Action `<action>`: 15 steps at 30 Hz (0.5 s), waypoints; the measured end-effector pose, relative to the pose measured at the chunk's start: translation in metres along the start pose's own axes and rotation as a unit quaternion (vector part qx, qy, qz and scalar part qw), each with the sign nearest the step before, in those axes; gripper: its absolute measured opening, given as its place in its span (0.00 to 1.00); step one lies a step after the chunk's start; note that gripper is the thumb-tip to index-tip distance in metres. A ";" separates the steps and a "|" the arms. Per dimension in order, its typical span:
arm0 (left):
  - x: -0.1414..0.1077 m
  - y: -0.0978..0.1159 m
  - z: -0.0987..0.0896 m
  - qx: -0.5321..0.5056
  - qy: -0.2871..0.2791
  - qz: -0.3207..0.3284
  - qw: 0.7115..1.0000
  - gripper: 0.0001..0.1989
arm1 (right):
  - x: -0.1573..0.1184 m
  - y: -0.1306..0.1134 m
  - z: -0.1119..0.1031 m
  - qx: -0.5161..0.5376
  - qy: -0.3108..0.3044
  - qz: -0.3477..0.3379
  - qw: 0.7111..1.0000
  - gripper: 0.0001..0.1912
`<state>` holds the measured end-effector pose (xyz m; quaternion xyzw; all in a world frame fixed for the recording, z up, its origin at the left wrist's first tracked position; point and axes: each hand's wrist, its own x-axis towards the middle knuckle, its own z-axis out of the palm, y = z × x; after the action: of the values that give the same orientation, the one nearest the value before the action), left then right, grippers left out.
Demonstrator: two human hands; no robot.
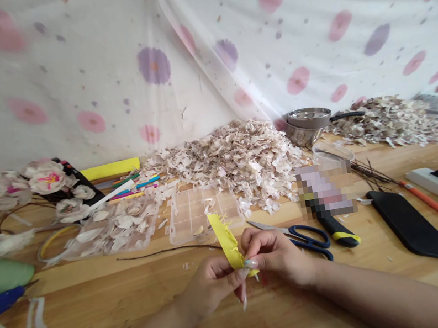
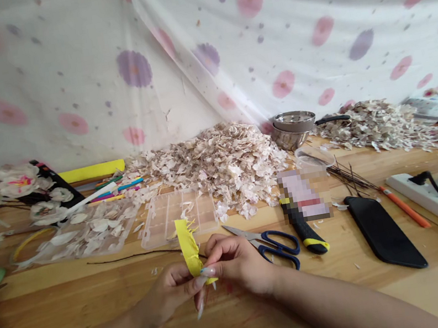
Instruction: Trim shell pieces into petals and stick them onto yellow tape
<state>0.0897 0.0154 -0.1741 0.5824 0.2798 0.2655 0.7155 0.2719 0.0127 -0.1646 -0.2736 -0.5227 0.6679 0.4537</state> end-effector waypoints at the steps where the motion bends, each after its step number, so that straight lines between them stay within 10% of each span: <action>1: 0.000 0.000 0.000 -0.005 0.002 -0.001 1.000 0.22 | 0.000 -0.001 0.000 -0.007 -0.006 0.002 1.000 0.08; 15: 0.000 -0.001 0.000 -0.062 0.000 0.004 0.998 0.17 | 0.000 0.003 0.001 -0.020 -0.011 -0.014 1.000 0.09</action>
<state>0.0897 0.0150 -0.1754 0.5382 0.2607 0.2849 0.7491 0.2699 0.0124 -0.1666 -0.2673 -0.5446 0.6540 0.4519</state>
